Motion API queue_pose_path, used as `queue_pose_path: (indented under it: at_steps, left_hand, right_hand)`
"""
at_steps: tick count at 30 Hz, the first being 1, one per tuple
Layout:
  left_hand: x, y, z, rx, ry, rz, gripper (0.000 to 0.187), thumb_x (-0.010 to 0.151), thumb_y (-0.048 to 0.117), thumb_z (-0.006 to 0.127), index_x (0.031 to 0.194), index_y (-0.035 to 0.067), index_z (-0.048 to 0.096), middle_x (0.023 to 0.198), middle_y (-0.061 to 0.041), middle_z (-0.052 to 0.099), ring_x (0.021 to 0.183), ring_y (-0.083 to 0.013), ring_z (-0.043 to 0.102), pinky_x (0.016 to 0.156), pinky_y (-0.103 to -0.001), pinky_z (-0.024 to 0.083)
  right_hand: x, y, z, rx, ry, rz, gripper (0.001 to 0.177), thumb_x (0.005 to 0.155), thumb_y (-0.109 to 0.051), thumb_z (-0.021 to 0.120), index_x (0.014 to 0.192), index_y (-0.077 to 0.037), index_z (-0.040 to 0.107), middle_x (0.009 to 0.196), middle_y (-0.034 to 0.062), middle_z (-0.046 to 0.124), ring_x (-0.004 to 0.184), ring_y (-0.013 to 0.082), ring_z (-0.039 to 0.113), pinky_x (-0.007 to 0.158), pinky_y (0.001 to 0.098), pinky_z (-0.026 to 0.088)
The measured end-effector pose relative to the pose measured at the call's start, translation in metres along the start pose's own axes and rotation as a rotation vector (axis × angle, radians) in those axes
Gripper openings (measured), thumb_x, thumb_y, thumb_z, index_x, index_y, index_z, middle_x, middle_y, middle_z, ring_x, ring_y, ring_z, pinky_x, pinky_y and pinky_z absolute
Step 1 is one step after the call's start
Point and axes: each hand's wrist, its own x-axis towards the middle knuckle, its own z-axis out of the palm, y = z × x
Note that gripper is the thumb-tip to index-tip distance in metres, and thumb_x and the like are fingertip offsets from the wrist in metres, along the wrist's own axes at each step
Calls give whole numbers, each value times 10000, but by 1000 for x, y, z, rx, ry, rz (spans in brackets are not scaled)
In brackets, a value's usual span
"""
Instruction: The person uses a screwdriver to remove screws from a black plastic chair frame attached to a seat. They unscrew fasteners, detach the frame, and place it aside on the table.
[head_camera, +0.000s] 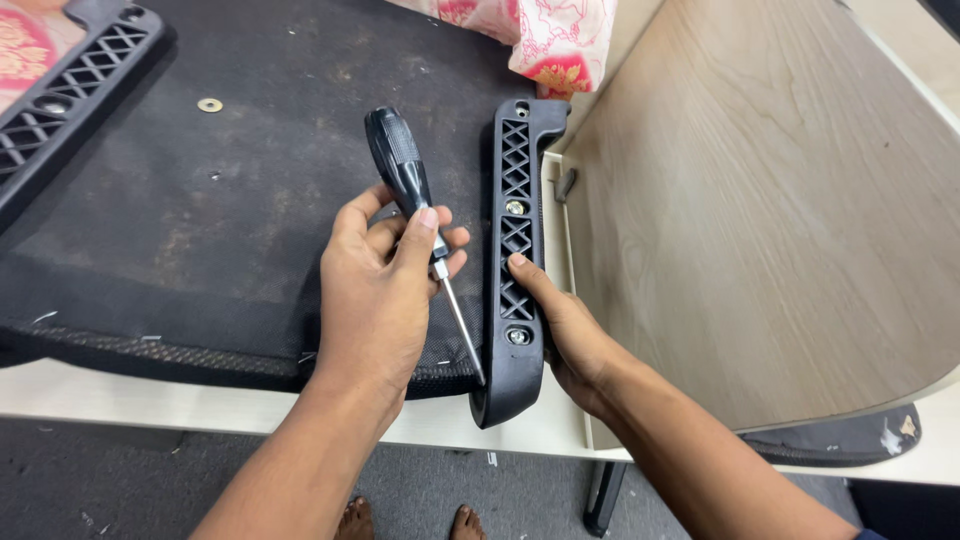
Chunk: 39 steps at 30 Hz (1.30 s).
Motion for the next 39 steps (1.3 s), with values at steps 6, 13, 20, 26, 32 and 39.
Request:
queue_pose_path:
  at_steps: [6, 13, 20, 26, 32, 39]
  left_hand:
    - [2, 2, 0, -104, -112, 244, 376, 1007, 106, 424, 1365, -1, 385, 1116, -108, 667, 1030, -153, 718, 916, -340, 582]
    - [1, -1, 14, -39, -175, 386, 351, 1041, 135, 378, 1375, 28, 363, 1117, -77, 660, 1069, -136, 718, 945, -316, 571]
    - [-2, -1, 24, -72, -237, 472, 350, 1037, 106, 429, 1364, -4, 367, 1098, -96, 661, 1038, -150, 709, 918, -322, 590]
    - [-1, -12, 28, -8, -259, 584, 368, 1051, 80, 458, 1390, -20, 353, 1101, -121, 672, 1055, -163, 708, 957, -316, 615]
    - [-4, -15, 29, 95, -283, 554, 393, 1033, 96, 453, 1400, 10, 339, 1107, -105, 678, 1057, -149, 710, 943, -322, 610]
    - [-1, 0, 31, 308, -394, 586, 472, 962, 154, 638, 1345, -2, 410, 1076, -115, 698, 1051, -169, 725, 953, -358, 562]
  right_hand:
    - [-7, -1, 7, 94, 56, -40, 750, 856, -662, 528, 1204, -21, 706, 1028, 139, 767, 1007, 236, 749, 972, 373, 560]
    - [1, 10, 3, 69, 106, -135, 688, 866, -643, 531, 1100, -23, 716, 922, 135, 768, 931, 217, 777, 941, 342, 568]
    - [-2, 8, 2, 123, 122, -150, 643, 864, -601, 567, 1056, -6, 720, 881, 121, 767, 870, 211, 762, 915, 370, 574]
    - [-1, 8, 4, 160, 111, -161, 643, 857, -588, 585, 1048, 10, 720, 888, 125, 770, 883, 200, 756, 924, 332, 554]
    - [2, 10, 2, 148, 128, -161, 659, 870, -595, 582, 1020, 32, 715, 848, 129, 755, 845, 189, 740, 895, 323, 550]
    - [2, 11, 2, 125, 106, -170, 654, 891, -604, 498, 1046, -2, 702, 896, 119, 754, 916, 175, 730, 916, 342, 539]
